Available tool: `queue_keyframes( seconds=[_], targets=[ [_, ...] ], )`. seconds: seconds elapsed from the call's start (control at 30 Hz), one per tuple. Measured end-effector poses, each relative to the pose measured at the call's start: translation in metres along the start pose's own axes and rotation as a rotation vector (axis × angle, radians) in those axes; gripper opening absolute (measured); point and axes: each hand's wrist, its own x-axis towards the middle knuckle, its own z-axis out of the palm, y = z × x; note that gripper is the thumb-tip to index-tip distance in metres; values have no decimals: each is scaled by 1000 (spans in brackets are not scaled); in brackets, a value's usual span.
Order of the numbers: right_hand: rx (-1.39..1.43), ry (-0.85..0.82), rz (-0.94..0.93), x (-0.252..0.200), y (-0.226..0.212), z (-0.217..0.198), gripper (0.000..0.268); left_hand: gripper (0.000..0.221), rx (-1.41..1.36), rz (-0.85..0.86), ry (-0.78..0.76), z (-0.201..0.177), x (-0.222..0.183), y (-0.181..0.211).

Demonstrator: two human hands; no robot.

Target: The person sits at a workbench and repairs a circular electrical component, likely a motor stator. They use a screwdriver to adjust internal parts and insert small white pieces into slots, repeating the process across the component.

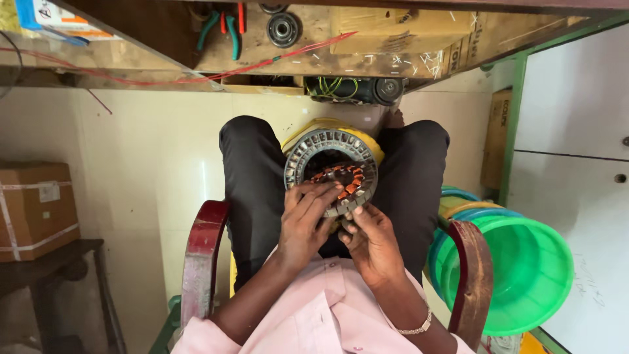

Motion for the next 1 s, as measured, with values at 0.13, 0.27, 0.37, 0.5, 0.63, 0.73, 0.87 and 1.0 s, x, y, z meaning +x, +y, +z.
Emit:
queue_keyframes(
  seconds=[0.13,0.27,0.37,0.5,0.63,0.73,0.87,1.0],
  targets=[
    [-27,3,-21,-4,-1,9,16,65,-4,-12,-1,2,-1,0],
    [-37,-1,-77,-7,5,17,21,63,-44,-1,-8,1,0,-2],
    [-37,-8,-72,-10,9,17,21,63,-59,-9,-8,1,0,-4],
    [-35,-25,-89,-13,9,14,19,62,-49,-21,-6,3,-1,-5],
    [-65,62,-131,-13,10,17,21,62,-25,22,-6,2,-2,-5],
    [-133,144,-173,-14,10,17,20,64,34,65,30,3,-4,-3],
    [-193,193,-230,-14,12,18,22,66,78,86,56,4,-5,-1],
    [-173,172,-246,-13,15,14,22,63,98,101,76,7,-5,-2]
  ],
)
